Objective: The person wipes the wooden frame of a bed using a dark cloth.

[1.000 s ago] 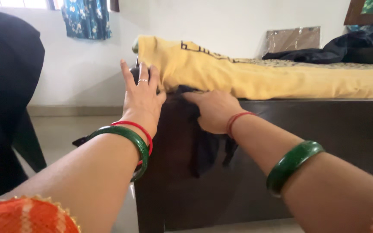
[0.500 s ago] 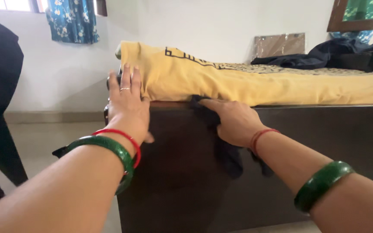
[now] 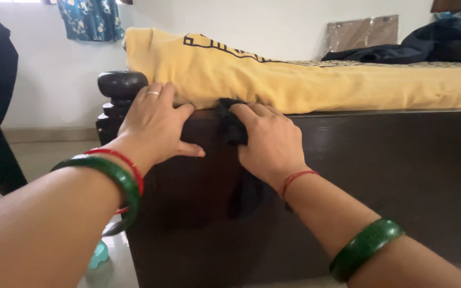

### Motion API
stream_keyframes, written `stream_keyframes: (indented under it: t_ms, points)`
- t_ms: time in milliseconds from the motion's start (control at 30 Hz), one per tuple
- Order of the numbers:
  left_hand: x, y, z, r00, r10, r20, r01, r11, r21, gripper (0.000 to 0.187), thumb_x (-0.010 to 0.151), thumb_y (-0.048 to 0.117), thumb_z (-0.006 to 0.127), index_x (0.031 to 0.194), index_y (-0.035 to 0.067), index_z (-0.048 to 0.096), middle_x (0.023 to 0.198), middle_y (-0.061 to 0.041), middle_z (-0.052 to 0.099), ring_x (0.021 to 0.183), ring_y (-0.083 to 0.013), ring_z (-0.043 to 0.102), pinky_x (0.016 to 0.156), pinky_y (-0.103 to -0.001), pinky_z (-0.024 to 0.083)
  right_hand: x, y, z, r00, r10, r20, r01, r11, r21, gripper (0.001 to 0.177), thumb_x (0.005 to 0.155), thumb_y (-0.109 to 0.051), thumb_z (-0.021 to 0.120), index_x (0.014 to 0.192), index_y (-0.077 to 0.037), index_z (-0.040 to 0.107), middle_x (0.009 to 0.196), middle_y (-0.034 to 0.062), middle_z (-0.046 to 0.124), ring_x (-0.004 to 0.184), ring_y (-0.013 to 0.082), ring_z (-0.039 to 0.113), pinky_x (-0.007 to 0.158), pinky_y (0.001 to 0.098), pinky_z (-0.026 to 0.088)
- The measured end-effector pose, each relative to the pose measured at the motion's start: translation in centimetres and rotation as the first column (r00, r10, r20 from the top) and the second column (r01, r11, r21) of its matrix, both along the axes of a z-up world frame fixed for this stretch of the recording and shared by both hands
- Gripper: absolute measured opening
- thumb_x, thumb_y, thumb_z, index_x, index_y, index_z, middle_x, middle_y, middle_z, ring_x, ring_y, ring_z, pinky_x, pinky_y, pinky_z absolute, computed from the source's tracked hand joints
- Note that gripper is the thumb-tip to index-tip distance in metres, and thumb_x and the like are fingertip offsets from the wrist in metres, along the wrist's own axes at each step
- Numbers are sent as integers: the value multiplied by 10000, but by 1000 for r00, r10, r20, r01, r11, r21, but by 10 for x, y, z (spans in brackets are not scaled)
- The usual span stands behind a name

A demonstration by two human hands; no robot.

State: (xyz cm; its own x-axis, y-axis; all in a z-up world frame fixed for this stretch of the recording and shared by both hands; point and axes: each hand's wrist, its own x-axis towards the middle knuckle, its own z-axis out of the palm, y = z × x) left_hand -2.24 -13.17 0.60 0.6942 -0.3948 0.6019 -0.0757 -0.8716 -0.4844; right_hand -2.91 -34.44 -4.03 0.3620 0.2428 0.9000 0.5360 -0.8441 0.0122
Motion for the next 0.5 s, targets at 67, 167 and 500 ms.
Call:
stream_keyframes:
  t_ms: [67, 167, 500]
  points:
    - [3, 4, -4, 997, -24, -77, 16, 995, -95, 949, 645, 798, 770, 1336, 156, 672, 1311, -163, 541, 1271, -338, 531, 1074, -400, 375, 7, -1, 2, 1000, -5, -9, 6, 999, 42, 473, 688, -136, 725, 1157, -197, 715, 1072, 77, 747, 1009, 349, 681, 783, 499, 550]
    - [6, 10, -8, 973, -232, 3, 228, 955, -190, 861, 621, 737, 784, 1231, 133, 714, 1233, -141, 608, 1136, -354, 581, 993, -415, 373, 17, -4, 6, 1000, -27, 14, 26, 999, 33, 404, 701, -171, 726, 1100, -222, 765, 914, 100, 757, 839, 366, 700, 713, 509, 550]
    - [6, -8, -20, 964, -241, 114, 266, 895, -358, 770, 669, 705, 789, 1153, 108, 738, 1126, -119, 741, 1151, -265, 627, 1074, -424, 332, 14, -10, 14, 998, -38, 40, 38, 999, 3, 388, 683, -184, 720, 1064, -219, 788, 809, 113, 748, 733, 360, 703, 654, 488, 546]
